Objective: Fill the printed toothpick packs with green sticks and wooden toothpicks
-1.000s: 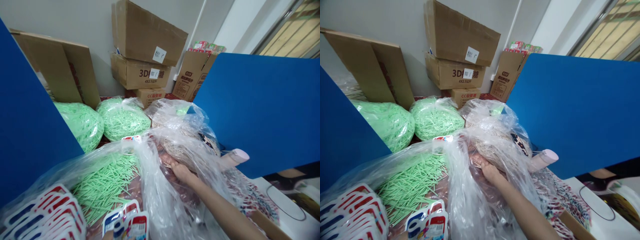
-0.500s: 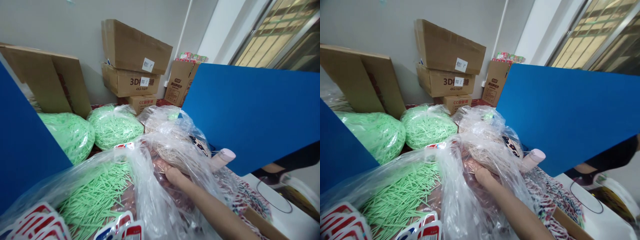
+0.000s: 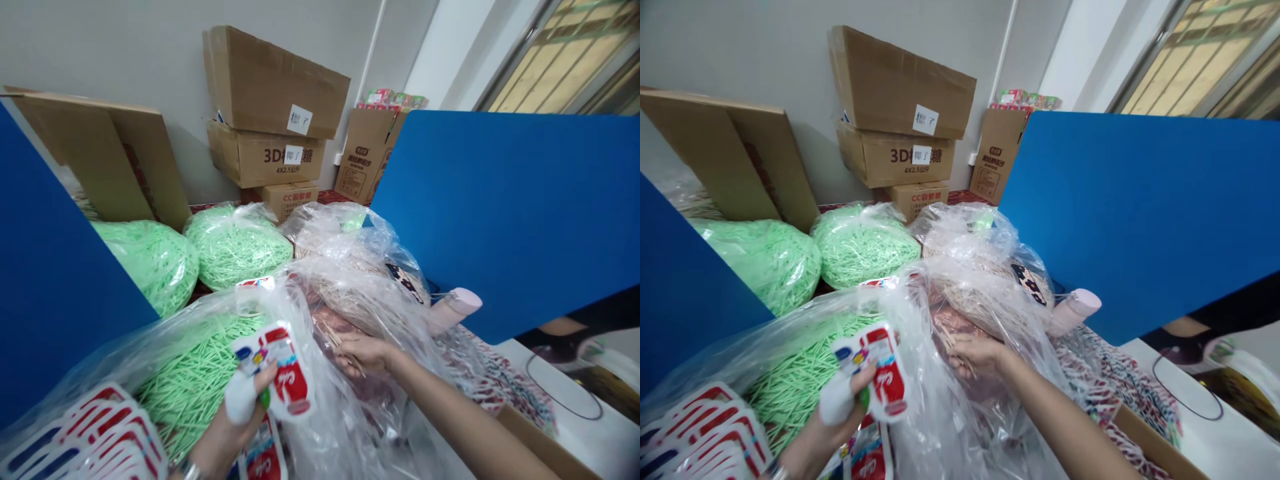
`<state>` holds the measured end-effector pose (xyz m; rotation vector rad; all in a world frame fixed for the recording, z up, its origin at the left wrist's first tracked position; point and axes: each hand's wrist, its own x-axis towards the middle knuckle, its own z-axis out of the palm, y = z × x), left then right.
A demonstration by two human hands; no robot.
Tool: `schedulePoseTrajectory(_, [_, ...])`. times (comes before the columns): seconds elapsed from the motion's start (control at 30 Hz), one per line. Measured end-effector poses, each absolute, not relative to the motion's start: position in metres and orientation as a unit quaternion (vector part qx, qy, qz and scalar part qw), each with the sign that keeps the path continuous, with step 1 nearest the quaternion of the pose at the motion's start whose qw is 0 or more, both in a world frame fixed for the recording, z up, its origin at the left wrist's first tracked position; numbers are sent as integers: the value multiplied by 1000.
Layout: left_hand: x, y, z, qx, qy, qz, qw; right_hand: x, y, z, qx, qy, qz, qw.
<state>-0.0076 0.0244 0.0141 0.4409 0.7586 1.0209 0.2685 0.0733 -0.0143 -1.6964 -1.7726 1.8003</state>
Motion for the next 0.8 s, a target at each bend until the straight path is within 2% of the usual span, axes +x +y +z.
schedulePoseTrajectory(0.07, [16,47,18,197,289,478,806,259,61,-13,-527,-552,644,52])
schedulePoseTrajectory(0.2, [55,61,15,189,281,465,818,249,44,-20,-448,-418,786,81])
schedulePoseTrajectory(0.33, [73,46,6,184,263,447,835,237,30,-30,-424,-313,817,234])
schedulePoseTrajectory(0.4, [75,40,5,193,255,442,838,228,25,-30,-434,-291,797,303])
schedulePoseTrajectory(0.53, [70,37,12,177,278,466,821,219,28,-13,-462,-298,748,372])
schedulePoseTrajectory(0.7, [63,16,18,63,286,444,847,221,42,13,-519,-385,532,547])
schedulePoseTrajectory(0.8, [64,1,14,16,263,401,877,212,38,9,-543,-482,412,551])
